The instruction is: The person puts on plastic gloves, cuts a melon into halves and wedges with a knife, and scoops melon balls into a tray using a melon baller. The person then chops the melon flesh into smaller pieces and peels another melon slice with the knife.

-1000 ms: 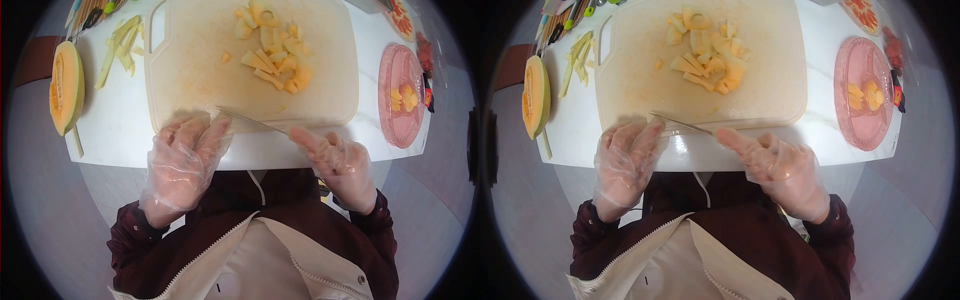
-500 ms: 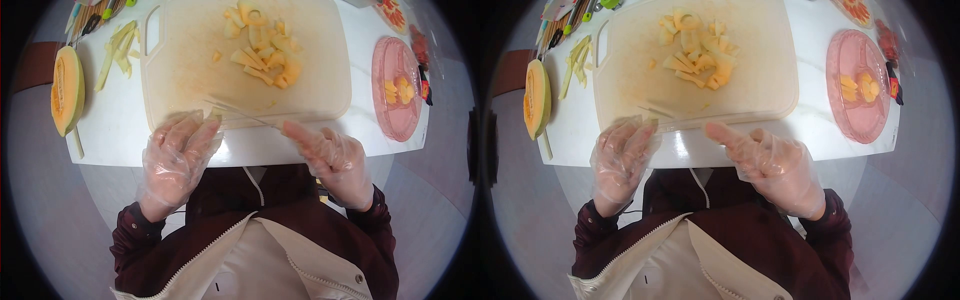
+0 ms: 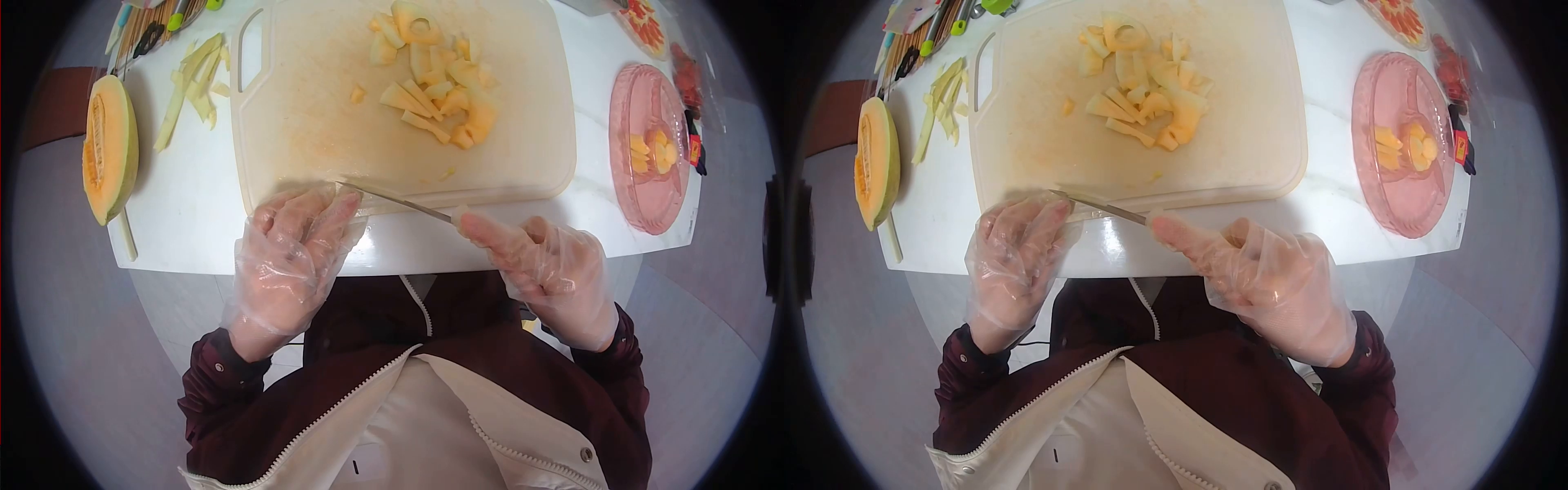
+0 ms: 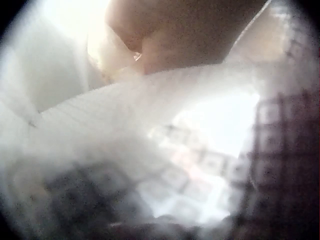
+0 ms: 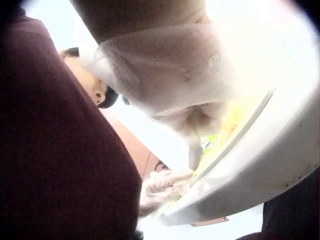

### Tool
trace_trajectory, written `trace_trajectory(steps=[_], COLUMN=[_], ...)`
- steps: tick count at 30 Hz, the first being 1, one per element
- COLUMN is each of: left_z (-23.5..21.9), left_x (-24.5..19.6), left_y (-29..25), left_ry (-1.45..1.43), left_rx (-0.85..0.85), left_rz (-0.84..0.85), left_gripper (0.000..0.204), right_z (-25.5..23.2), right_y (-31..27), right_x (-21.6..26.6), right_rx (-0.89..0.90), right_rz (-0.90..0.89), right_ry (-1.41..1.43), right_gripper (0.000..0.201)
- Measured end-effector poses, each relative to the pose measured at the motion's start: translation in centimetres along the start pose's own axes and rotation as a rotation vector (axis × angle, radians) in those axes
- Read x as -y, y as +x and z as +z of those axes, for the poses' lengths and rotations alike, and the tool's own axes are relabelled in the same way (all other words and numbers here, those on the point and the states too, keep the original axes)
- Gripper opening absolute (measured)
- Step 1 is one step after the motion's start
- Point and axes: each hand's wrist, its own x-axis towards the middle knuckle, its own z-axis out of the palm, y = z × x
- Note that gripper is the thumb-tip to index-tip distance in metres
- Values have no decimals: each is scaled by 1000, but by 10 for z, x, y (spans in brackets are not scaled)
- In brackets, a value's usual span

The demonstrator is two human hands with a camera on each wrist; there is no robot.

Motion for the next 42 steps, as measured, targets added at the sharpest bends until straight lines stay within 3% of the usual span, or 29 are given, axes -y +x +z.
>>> trace_trajectory(steps=[5,11,16,20,23,28,29,31,42], left_z=[-1,-1,-2,1,-5,-2,0,0,2], left_x=[0,-1,-2,-1,0,2,2,0,1], left_y=[1,0,0,2,-2,-4,-3,-3,0], left_ry=[-9,28,24,-31,-35,-33,-33,-41,-38], left_rx=[13,33,16,-75,-67,-73,-86,-82,-57], left_rz=[2,-15,-19,4,11,27,33,20,-2], left_gripper=[48,51,48,47,47,47,47,46,46], right_z=[-9,10,-2,-1,12,-5,-3,2,-3], right_y=[8,19,3,-2,-3,4,3,2,2], right_x=[12,6,-7,-11,-11,2,1,-3,-2], right_rx=[57,-26,68,72,-85,77,76,-15,7], right_rz=[15,-12,283,251,175,188,189,73,8], right_ry=[-155,92,434,411,543,400,401,277,53], right_gripper=[68,61,51,46,43,37,37,60,78])
